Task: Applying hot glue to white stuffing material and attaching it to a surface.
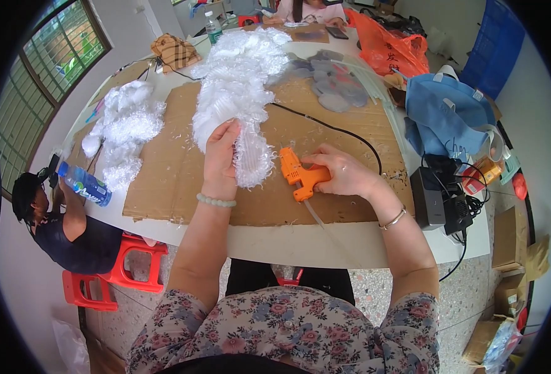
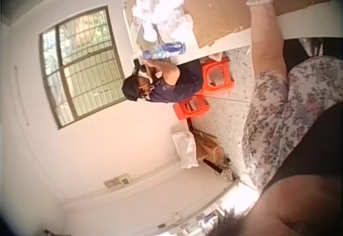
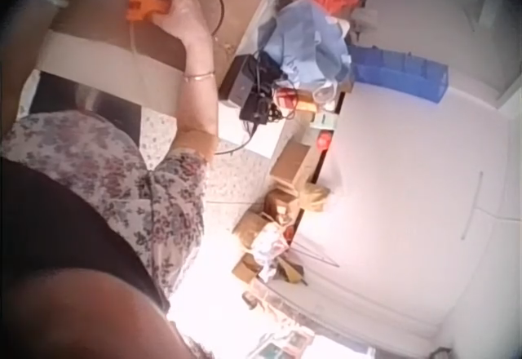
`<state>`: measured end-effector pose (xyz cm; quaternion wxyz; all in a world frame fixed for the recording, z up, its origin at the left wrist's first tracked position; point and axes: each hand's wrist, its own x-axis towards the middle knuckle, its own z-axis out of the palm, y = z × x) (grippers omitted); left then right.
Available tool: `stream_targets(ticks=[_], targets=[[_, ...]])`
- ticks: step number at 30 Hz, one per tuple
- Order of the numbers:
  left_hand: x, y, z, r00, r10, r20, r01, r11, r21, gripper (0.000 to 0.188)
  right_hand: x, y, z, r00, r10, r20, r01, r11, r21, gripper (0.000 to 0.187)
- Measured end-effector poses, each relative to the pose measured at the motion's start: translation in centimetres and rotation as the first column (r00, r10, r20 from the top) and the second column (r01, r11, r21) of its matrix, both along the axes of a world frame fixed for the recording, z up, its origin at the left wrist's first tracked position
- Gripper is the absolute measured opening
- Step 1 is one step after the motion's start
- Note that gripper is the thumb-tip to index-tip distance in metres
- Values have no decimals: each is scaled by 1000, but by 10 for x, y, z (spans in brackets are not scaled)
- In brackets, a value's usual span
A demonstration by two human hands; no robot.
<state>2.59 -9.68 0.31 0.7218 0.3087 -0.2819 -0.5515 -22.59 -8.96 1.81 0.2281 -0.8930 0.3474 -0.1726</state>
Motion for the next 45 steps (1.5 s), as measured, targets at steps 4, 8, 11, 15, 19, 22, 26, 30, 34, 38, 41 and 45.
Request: stream_targets(ticks=[4, 8, 11, 15, 19, 22, 26, 30, 34, 38, 41, 45], targets=[[-16, 8, 1, 995, -63, 77, 63, 998, -1, 15, -6, -5, 10, 999, 37, -2, -37, 995, -90, 47], [-31, 16, -1, 957, -212, 196, 219, 976, -12, 13, 8, -1, 32, 915, -232, 331, 116, 936, 333, 37], [-38, 21, -3, 924, -240, 297, 270, 961, -65, 13, 36, 5, 48, 920, -249, 302, 93, 889, 448, 25], [-44, 21, -1, 916, -101, 388, 171, 974, -149, 13, 48, -4, 46, 900, -263, 348, 104, 904, 414, 18], [-39, 21, -1, 924, -85, 373, 132, 986, -102, 14, 51, -11, 34, 891, -255, 376, 161, 951, 263, 15], [-31, 14, -3, 933, -225, 282, 228, 973, 21, 14, 49, -17, 24, 902, -196, 386, 159, 979, 126, 14], [-32, 11, -10, 834, -126, 537, 188, 980, -62, 11, 44, -18, 26, 945, -30, 326, 67, 993, -102, 11], [-33, 15, -7, 833, -131, 538, 203, 976, -77, 9, 40, -18, 31, 939, -38, 341, -33, 979, 200, 18], [-38, 18, -4, 826, -31, 563, 112, 987, -111, 6, 38, -18, 35, 902, -198, 384, -30, 859, 512, 29], [-42, 21, -3, 672, 184, 717, 55, 954, -296, 4, 40, -22, 25, 909, -214, 357, 3, 861, 509, 25], [-41, 22, -4, 611, 208, 764, 91, 940, -328, 5, 43, -21, 18, 894, -198, 402, -13, 884, 466, 12], [-32, 23, 2, 835, -66, 547, 143, 985, -100, 24, 47, -20, 26, 850, -257, 460, 17, 886, 463, 7]])
